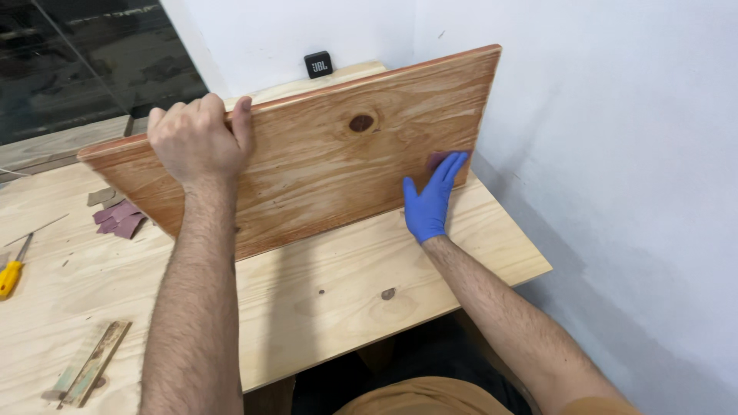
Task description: The person sands the surface and edges of two rectangular wooden boards using a piece of sandpaper. They work on a wooden table, flipping the boards to sand different sides and edges.
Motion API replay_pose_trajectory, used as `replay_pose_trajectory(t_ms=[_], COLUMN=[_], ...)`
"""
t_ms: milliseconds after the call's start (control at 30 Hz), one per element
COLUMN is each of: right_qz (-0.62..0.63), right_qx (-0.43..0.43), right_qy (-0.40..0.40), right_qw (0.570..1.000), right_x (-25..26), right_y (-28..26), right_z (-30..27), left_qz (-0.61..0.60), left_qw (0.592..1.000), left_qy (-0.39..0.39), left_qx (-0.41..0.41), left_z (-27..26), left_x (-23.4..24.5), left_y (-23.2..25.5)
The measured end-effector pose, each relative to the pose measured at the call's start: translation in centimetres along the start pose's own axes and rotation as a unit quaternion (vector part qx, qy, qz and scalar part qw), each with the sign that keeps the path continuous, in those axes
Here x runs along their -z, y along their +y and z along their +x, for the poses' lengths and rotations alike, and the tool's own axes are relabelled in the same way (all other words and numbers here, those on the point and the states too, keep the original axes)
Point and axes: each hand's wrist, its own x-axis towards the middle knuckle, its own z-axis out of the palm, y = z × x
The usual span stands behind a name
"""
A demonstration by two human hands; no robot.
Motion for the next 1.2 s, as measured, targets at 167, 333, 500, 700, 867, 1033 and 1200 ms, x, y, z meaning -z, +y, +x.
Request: replay_pose_trajectory(t_ms=[167, 333, 500, 700, 867, 1033, 1200], right_qz=[0.014, -0.211, -0.042, -0.08, -0.041, 0.104, 0.123], right_qx=[-0.034, 0.061, -0.033, -0.051, 0.005, 0.005, 0.003], right_qy=[-0.027, -0.167, -0.068, -0.033, -0.037, 0.055, 0.072], right_qw=[0.999, 0.961, 0.996, 0.995, 0.998, 0.993, 0.99], right_x=[-1.6, -0.9, -1.0, -0.6, -0.9, -1.4, -1.3], right_y=[0.3, -2.4, 1.2, 2.1, -0.3, 3.1, 4.9], right_z=[-2.5, -4.9, -0.9, -0.7, -1.6, 0.7, 2.2], left_qz=[0.072, 0.073, 0.073, 0.076, 0.066, 0.074, 0.079], left_qw=[0.997, 0.997, 0.997, 0.997, 0.997, 0.996, 0.996], left_qy=[0.015, 0.01, -0.011, -0.026, -0.038, -0.047, -0.038], left_qx=[0.012, 0.011, 0.004, 0.005, 0.006, 0.019, 0.009], left_z=[0.5, -0.2, -0.6, -0.6, -0.5, -0.3, -0.4], left_x=[0.7, -1.0, -1.0, -1.5, -1.0, -0.2, 0.2], left_y=[0.9, 0.5, 0.2, -0.1, 0.1, 0.3, 0.3])
